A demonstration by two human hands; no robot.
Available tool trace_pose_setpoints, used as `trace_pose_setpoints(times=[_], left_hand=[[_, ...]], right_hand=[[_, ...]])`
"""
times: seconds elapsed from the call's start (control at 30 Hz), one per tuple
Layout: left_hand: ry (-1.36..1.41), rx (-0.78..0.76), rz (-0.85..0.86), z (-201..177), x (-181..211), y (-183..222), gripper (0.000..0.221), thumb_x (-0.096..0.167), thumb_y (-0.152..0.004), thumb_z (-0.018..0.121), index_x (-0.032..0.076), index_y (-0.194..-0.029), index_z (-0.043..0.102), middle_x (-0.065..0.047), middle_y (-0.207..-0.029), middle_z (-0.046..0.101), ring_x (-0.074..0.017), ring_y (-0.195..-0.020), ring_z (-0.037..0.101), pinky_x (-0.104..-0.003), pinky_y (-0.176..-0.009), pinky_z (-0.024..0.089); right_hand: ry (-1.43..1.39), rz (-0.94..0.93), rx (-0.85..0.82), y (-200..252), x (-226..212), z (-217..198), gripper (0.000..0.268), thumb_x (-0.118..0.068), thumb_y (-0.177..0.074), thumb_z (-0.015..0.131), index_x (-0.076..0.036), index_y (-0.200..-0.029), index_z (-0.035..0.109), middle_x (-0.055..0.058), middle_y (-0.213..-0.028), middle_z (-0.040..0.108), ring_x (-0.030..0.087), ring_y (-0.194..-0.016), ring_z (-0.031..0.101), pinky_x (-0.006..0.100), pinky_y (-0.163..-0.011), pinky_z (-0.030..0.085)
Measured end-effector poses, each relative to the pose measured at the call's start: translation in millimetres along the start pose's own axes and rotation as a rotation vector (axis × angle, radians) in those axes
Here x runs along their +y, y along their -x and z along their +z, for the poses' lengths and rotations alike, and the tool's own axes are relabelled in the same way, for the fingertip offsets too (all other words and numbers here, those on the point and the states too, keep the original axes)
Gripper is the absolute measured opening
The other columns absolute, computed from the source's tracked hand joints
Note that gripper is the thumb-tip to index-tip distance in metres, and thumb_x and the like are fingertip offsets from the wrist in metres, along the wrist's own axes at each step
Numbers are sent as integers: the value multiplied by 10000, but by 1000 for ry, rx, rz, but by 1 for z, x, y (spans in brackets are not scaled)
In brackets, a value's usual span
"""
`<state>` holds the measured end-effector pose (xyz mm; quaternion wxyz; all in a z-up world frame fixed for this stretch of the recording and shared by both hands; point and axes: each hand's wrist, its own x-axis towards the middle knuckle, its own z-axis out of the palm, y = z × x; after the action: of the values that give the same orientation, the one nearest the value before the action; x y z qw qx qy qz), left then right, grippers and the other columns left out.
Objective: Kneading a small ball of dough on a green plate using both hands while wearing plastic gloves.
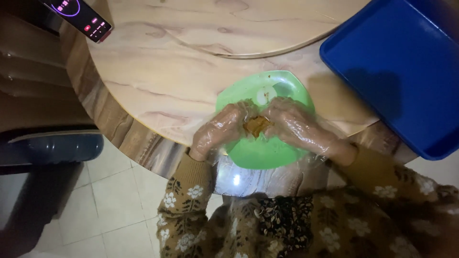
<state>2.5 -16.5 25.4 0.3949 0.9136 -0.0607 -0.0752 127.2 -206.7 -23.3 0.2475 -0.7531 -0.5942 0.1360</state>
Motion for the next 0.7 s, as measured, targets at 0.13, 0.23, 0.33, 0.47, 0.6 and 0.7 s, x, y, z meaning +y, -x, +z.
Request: trace_pose_setpoints(times=[0.13,0.23,0.33,0.47,0.6,0.7], left_hand=[[-26,53,125,3,-3,1,328,-89,-712,737,-75,-1037,702,-258,-893,684,-406,-874,699,-485,-761,597],[-45,32,99,4,0,2,315,-130,-738,693,-109,-1052,689,-263,-929,694,-396,-922,702,-470,-836,603],[-35,44,148,2,0,2,328,-141,-726,696,-122,-1053,684,-280,-937,687,-434,-963,684,-497,-860,586],[32,98,223,19,-31,2,457,-60,-696,782,-21,-1143,697,-268,-1032,673,-460,-1086,631,-550,-929,528],[187,57,232,15,-33,12,450,-22,-717,800,7,-1154,693,-260,-1095,660,-469,-1176,573,-577,-999,504],[203,80,92,8,-37,15,440,-15,-790,727,36,-1220,650,-200,-1090,681,-351,-1092,630,-499,-1072,461]], right_hand=[[-230,35,22,1,3,13,374,-320,-854,791,-60,-1104,693,69,-958,598,243,-939,622,395,-845,541],[-696,75,68,5,9,27,308,-280,-909,731,-37,-1066,624,87,-973,554,256,-931,607,400,-821,564],[-1255,127,122,8,12,37,254,-231,-976,659,-10,-1020,542,109,-992,501,272,-921,589,405,-793,591],[-424,-94,-9,7,-30,-59,463,-322,-865,732,-13,-1200,653,156,-920,594,330,-883,611,482,-797,510],[-285,-245,60,6,-19,-38,705,-383,-838,761,-127,-1454,531,148,-1213,598,305,-1152,549,413,-1032,469],[-130,-337,60,7,-8,-7,781,-340,-849,743,-114,-1528,432,191,-1306,582,331,-1246,536,511,-1102,397]])
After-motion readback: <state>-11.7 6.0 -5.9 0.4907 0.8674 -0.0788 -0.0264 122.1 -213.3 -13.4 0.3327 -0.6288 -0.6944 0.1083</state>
